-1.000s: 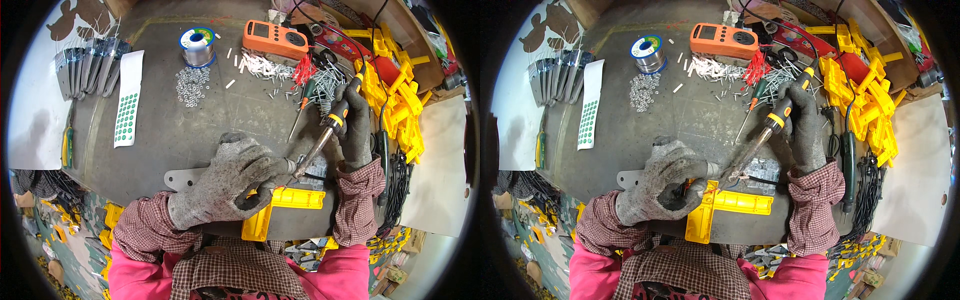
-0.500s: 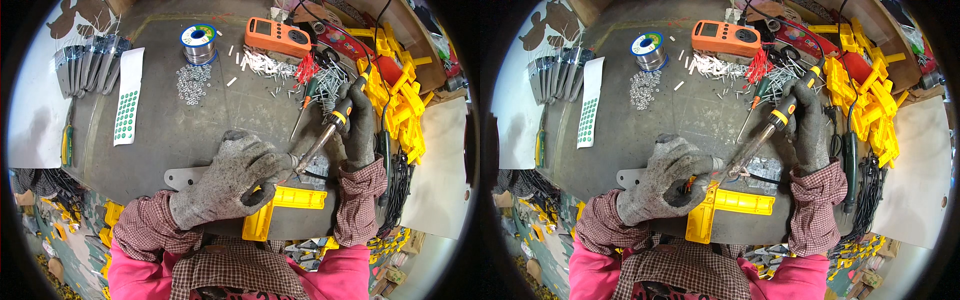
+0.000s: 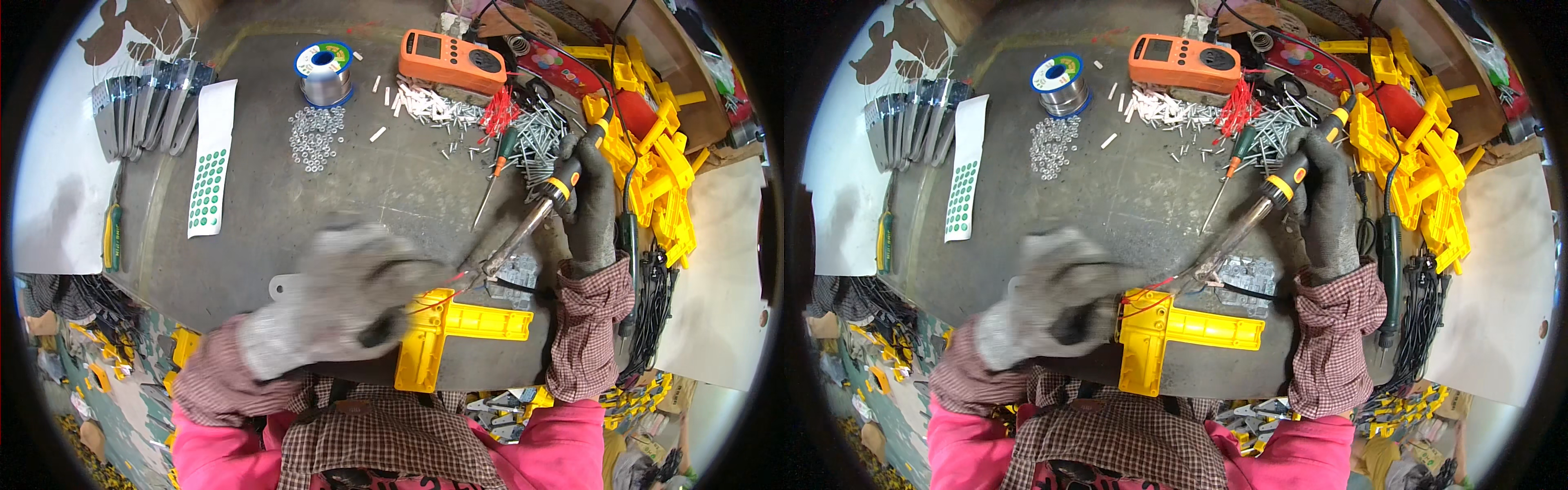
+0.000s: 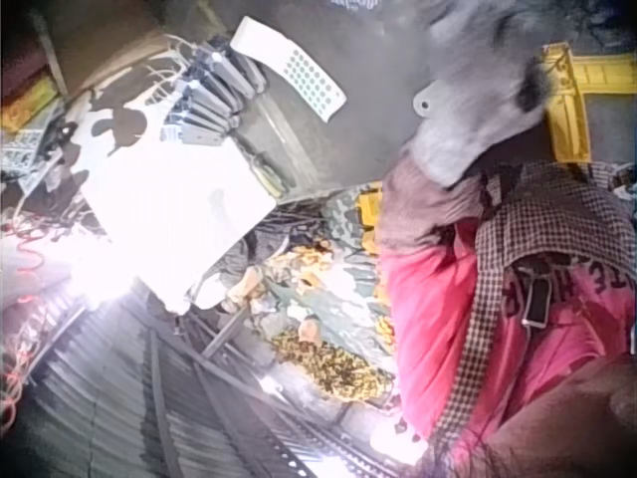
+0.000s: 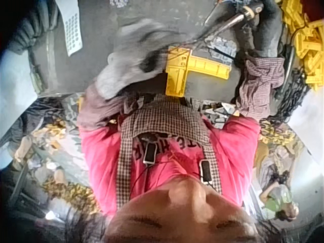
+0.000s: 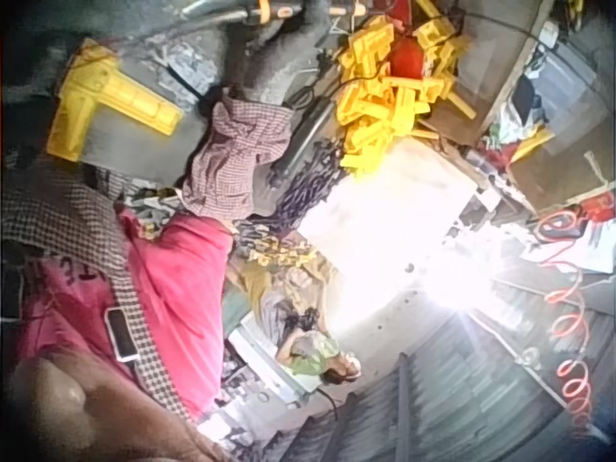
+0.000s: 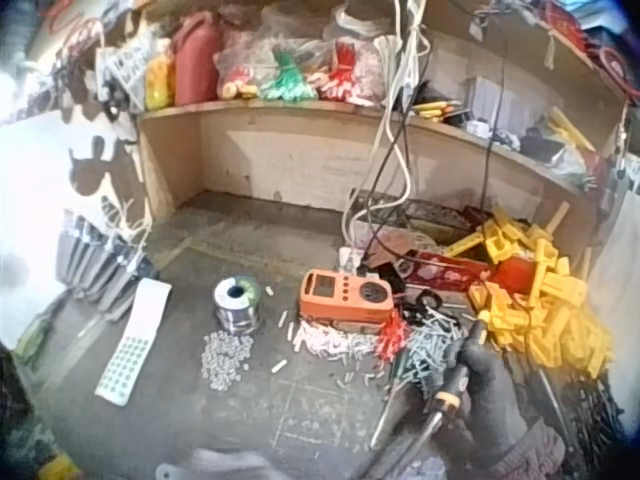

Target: The person assembles and solders electronic wires and components for a yellow plastic housing at a workbench, using a soldering iron, screwdriver, and multimeter.

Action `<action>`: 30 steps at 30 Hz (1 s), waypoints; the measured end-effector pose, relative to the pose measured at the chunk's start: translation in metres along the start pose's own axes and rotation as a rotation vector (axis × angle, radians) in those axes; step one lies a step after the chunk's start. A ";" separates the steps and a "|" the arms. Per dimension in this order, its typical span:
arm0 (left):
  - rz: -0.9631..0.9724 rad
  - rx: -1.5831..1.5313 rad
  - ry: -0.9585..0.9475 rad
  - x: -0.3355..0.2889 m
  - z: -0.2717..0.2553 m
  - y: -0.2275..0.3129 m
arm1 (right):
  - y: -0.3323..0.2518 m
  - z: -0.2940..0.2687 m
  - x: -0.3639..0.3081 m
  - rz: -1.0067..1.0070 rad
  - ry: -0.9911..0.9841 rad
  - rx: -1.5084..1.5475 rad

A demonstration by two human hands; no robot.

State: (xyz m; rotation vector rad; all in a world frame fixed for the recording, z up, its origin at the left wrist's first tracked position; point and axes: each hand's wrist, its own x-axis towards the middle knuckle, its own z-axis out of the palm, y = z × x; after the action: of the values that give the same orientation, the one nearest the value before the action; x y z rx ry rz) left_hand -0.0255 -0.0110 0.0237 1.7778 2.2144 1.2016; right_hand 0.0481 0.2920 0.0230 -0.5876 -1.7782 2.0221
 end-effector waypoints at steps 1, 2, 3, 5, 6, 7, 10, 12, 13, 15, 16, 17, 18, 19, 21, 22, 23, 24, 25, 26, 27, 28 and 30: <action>-0.102 -0.015 -0.059 -0.011 -0.019 -0.002 | -0.001 -0.005 0.002 -0.022 0.060 0.066; -0.236 0.296 -0.203 -0.005 -0.046 0.005 | -0.003 -0.013 0.001 -0.046 0.136 0.123; -0.330 0.569 -0.141 -0.026 -0.059 -0.009 | -0.009 -0.018 0.002 -0.080 0.117 0.139; -0.470 0.930 -0.096 -0.048 -0.090 -0.019 | -0.020 -0.022 0.005 -0.152 0.229 0.208; -0.439 0.958 -0.080 -0.052 -0.092 -0.010 | -0.026 -0.024 0.007 -0.179 0.290 0.277; -0.297 0.768 -0.058 -0.048 -0.085 -0.004 | -0.023 -0.042 0.009 -0.258 0.243 0.329; 0.049 0.518 0.070 -0.007 -0.014 0.039 | -0.034 -0.033 0.004 -0.454 0.452 0.259; 0.255 0.678 0.059 0.012 0.019 0.044 | -0.035 -0.052 0.000 -0.463 0.257 0.247; 0.264 0.683 0.074 0.012 0.022 0.045 | -0.036 -0.051 0.000 -0.433 0.331 0.158; 0.209 0.681 -0.045 0.020 0.026 0.042 | -0.032 -0.048 0.002 -0.432 0.304 0.008; 0.228 0.695 -0.021 0.021 0.026 0.040 | -0.033 -0.038 0.001 -0.481 0.241 -0.063; 0.171 0.628 -0.066 0.017 0.025 0.037 | -0.029 -0.029 0.000 -0.514 0.238 -0.185; 0.109 0.568 -0.110 0.012 0.023 0.038 | -0.028 -0.017 -0.004 -0.548 0.232 -0.303; 0.000 0.399 -0.103 0.010 0.024 0.038 | -0.024 -0.006 -0.004 -0.710 0.239 -0.487; -0.052 0.307 -0.127 0.010 0.026 0.042 | -0.013 -0.008 0.008 -0.788 0.182 -0.646; -0.124 0.206 -0.164 0.010 0.026 0.042 | -0.011 -0.005 0.021 -0.896 0.159 -0.783; -0.104 0.182 -0.204 0.012 0.025 0.041 | -0.006 0.000 0.037 -0.829 0.175 -0.721; -0.104 0.184 -0.216 0.014 0.023 0.041 | 0.003 0.005 0.059 -0.752 0.191 -0.659; -0.029 0.227 -0.252 0.021 0.020 0.049 | 0.007 -0.001 0.082 -0.813 0.189 -0.741; 0.045 0.261 -0.292 0.029 0.019 0.054 | 0.008 -0.008 0.103 -0.863 0.186 -0.830; 0.032 0.283 -0.326 0.041 0.017 0.061 | 0.004 -0.016 0.120 -0.728 0.133 -1.004; 0.030 0.279 -0.336 0.051 0.019 0.065 | 0.001 -0.011 0.131 -0.605 0.056 -1.155; 0.027 0.172 -0.442 0.076 0.031 0.068 | -0.008 0.011 0.125 -0.473 0.098 -1.299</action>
State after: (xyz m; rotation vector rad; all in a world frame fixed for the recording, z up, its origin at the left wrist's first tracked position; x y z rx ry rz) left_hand 0.0194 0.0719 0.0730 1.9094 2.0813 0.5572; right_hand -0.0630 0.3518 0.0249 -0.4734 -2.6593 0.3448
